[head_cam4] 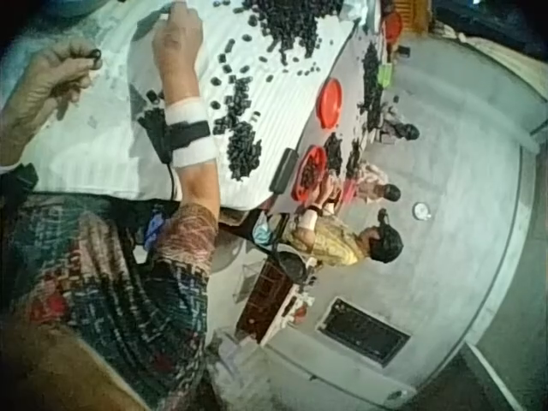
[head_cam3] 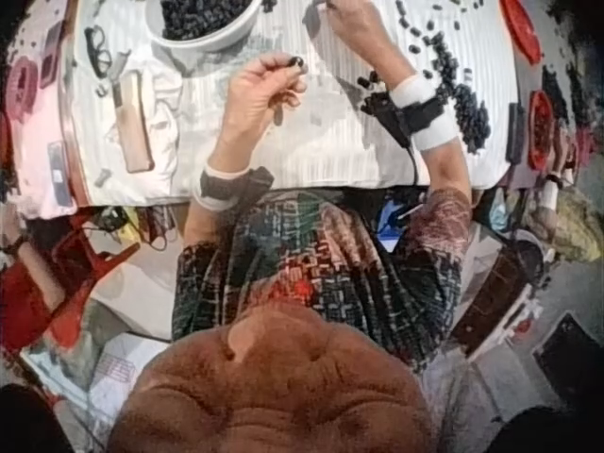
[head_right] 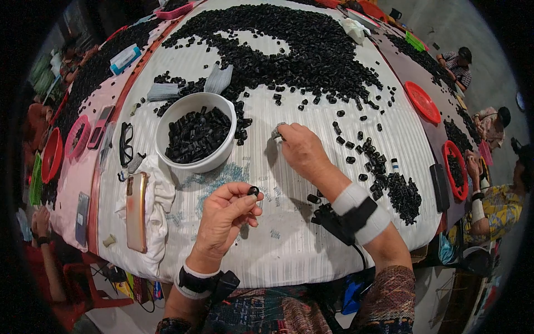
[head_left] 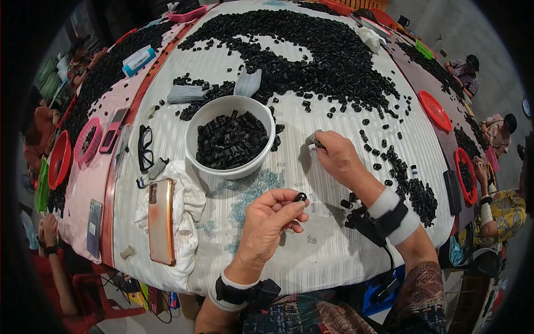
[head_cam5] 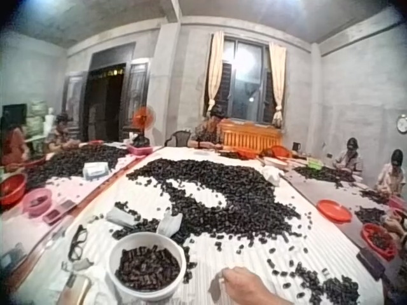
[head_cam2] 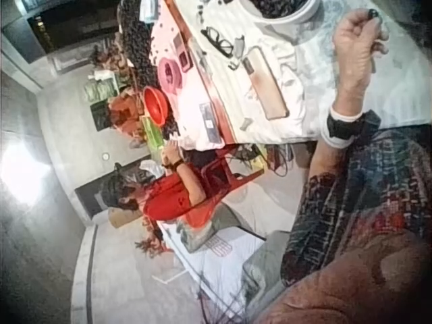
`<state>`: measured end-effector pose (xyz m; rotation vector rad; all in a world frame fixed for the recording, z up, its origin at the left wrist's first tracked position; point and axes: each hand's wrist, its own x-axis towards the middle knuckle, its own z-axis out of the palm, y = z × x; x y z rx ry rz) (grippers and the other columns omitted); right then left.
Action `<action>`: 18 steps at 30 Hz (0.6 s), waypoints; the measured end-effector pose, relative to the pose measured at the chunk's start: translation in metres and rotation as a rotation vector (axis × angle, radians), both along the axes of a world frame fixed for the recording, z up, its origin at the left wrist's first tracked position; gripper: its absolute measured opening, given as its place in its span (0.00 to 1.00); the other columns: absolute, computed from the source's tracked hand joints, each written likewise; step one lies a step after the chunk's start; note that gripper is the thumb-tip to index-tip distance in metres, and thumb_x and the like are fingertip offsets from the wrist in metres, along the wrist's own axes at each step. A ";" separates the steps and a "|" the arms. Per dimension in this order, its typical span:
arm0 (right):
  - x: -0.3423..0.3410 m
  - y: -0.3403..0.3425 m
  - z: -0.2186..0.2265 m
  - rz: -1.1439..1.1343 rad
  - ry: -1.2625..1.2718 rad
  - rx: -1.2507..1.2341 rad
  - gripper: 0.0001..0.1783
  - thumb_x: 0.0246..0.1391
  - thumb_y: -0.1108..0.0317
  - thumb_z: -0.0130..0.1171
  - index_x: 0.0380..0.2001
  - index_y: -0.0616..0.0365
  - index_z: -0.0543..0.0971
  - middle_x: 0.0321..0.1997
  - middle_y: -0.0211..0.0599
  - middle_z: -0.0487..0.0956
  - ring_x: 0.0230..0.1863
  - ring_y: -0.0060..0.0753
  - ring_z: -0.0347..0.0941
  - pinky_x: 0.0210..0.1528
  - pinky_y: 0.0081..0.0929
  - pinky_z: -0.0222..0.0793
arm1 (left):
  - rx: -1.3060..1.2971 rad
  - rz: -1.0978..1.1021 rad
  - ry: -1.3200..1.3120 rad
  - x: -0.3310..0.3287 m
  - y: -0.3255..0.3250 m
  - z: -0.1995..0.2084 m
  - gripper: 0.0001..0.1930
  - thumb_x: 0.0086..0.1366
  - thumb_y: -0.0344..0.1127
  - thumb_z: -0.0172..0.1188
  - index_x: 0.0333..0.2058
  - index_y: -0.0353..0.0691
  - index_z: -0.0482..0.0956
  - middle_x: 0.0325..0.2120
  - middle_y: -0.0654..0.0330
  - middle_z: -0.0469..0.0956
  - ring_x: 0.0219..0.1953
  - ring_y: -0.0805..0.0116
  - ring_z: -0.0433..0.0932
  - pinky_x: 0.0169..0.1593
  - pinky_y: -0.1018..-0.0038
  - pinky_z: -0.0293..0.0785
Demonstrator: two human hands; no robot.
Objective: Checking, aligning, and sorting small black plastic and plastic-like shoe lace locks or component pieces on a workshop table.
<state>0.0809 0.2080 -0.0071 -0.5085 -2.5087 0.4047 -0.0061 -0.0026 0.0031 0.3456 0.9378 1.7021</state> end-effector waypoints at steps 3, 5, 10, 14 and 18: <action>0.015 -0.030 0.027 0.075 0.064 -0.382 0.11 0.48 0.79 0.51 0.37 0.60 0.74 0.29 0.37 0.76 0.28 0.32 0.73 0.32 0.27 0.71 | 0.002 -0.003 0.002 0.000 0.000 -0.003 0.12 0.60 0.28 0.60 0.41 0.31 0.73 0.34 0.54 0.80 0.30 0.72 0.80 0.27 0.82 0.77; 0.028 -0.047 0.036 0.106 0.106 -0.648 0.12 0.49 0.78 0.52 0.39 0.60 0.75 0.30 0.34 0.76 0.28 0.24 0.73 0.32 0.22 0.70 | 0.006 -0.018 0.005 0.000 0.001 -0.003 0.12 0.60 0.28 0.60 0.41 0.31 0.73 0.34 0.54 0.80 0.30 0.72 0.80 0.27 0.82 0.77; 0.056 -0.073 0.041 0.117 0.206 -0.916 0.10 0.51 0.78 0.52 0.39 0.64 0.75 0.30 0.26 0.74 0.28 0.11 0.67 0.29 0.13 0.65 | 0.015 -0.049 0.047 0.002 0.001 -0.002 0.12 0.60 0.28 0.60 0.41 0.31 0.74 0.33 0.54 0.80 0.30 0.73 0.80 0.27 0.83 0.77; 0.068 -0.086 0.045 0.104 0.252 -0.959 0.07 0.50 0.79 0.53 0.35 0.63 0.74 0.27 0.22 0.70 0.27 0.10 0.62 0.28 0.11 0.60 | -0.011 -0.100 0.040 0.006 0.002 -0.002 0.11 0.59 0.25 0.59 0.41 0.32 0.73 0.33 0.51 0.79 0.29 0.71 0.80 0.26 0.81 0.79; 0.071 -0.093 0.041 0.118 0.266 -0.899 0.05 0.49 0.80 0.53 0.32 0.64 0.74 0.28 0.23 0.70 0.28 0.11 0.63 0.29 0.12 0.60 | -0.015 -0.111 0.061 0.008 0.002 -0.001 0.11 0.59 0.24 0.60 0.40 0.31 0.73 0.32 0.52 0.79 0.28 0.71 0.80 0.26 0.82 0.79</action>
